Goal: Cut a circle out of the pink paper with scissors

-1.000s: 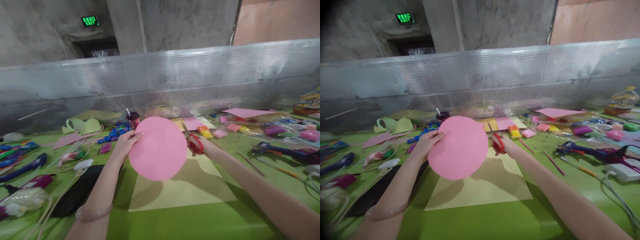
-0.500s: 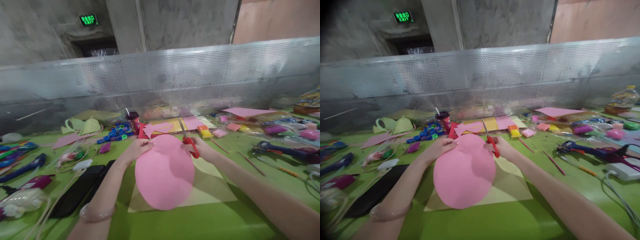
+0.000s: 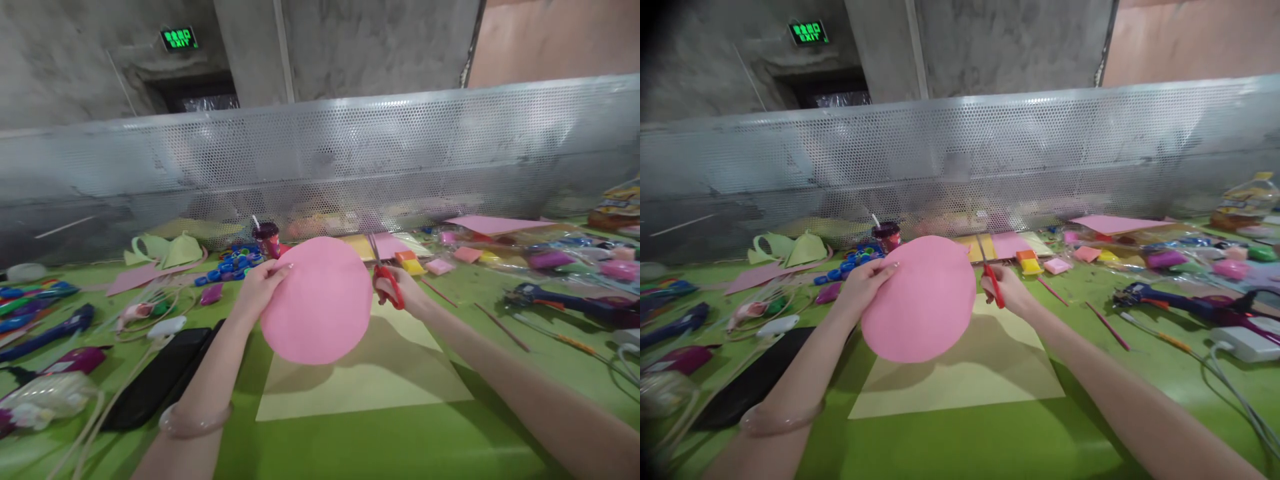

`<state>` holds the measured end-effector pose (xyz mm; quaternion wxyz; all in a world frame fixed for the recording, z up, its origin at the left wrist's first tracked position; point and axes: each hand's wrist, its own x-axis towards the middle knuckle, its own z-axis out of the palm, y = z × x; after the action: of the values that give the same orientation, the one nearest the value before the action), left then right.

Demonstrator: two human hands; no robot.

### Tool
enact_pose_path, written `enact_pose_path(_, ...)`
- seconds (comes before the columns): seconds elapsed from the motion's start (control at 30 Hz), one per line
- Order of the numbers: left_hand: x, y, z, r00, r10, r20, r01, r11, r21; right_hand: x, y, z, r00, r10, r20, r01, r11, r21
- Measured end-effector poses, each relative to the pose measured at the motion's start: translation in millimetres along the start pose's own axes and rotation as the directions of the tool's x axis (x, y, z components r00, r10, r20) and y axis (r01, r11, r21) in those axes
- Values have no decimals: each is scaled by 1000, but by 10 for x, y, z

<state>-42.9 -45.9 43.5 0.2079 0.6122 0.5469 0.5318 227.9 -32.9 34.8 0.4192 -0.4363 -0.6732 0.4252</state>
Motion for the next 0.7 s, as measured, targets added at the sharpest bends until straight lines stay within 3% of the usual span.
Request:
enact_pose_path(0.13,3,16,-59,1000,-13,7,13,1000,-25,-31,-46,-31,995,-27,98,40,990,-135)
enact_pose_path(0.3,-14,29,-54,999,-47,26,48,997,-59,-90,-94,1,990,21,139,13,971,-238)
enact_pose_path(0.7,-17,21,-34,998,-53,32,55,995,-82,-116,-124,28,988,21,152,12,976,-216)
